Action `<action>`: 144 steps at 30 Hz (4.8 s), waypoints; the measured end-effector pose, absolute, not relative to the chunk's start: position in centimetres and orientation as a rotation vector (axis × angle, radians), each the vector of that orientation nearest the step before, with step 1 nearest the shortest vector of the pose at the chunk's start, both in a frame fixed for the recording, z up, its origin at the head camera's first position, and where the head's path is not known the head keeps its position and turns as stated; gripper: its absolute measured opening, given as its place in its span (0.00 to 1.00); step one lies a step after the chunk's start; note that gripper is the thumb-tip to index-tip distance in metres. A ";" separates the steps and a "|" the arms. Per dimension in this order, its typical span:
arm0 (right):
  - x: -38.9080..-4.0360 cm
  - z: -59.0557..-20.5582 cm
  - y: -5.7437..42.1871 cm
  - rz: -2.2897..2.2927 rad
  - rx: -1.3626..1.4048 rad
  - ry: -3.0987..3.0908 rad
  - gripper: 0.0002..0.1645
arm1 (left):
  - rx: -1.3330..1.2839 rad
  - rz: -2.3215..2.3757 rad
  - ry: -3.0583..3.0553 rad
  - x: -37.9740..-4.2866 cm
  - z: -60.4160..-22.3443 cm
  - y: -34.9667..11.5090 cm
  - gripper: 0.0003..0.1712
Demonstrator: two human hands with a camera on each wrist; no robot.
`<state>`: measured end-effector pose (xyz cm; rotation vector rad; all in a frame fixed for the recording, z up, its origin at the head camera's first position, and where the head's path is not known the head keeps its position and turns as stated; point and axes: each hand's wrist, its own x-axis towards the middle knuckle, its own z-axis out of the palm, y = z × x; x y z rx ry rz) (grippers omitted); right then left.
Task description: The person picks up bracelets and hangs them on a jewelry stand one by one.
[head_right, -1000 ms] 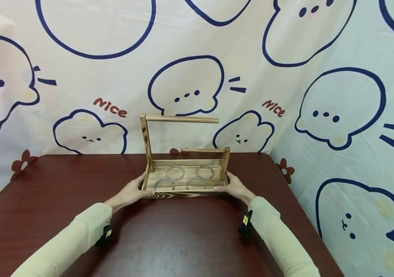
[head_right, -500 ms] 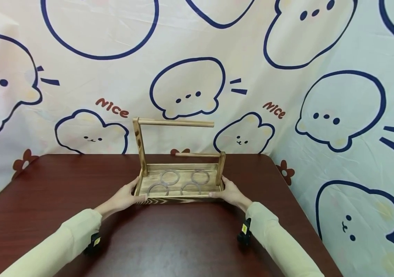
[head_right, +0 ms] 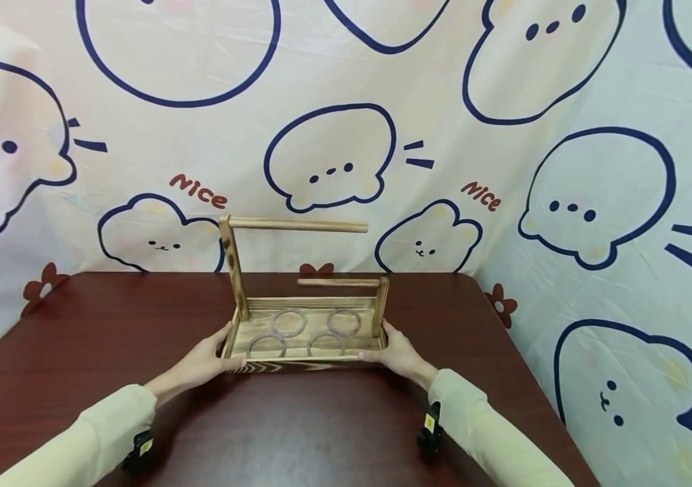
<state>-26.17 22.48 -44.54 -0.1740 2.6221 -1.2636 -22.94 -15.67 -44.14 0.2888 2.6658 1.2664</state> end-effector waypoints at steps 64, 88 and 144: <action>-22.3 -44.6 20.6 -1.314 -0.263 2.653 0.65 | 0.372 1.136 2.801 -19.1 -43.3 -17.3 0.56; -21.7 -45.0 20.3 -1.369 -0.296 2.589 0.67 | 0.924 0.791 2.952 -18.6 -38.8 -9.7 0.29; -22.2 -45.1 20.5 -1.308 -0.223 2.637 0.66 | 0.774 0.959 2.740 -28.0 -44.9 1.1 0.39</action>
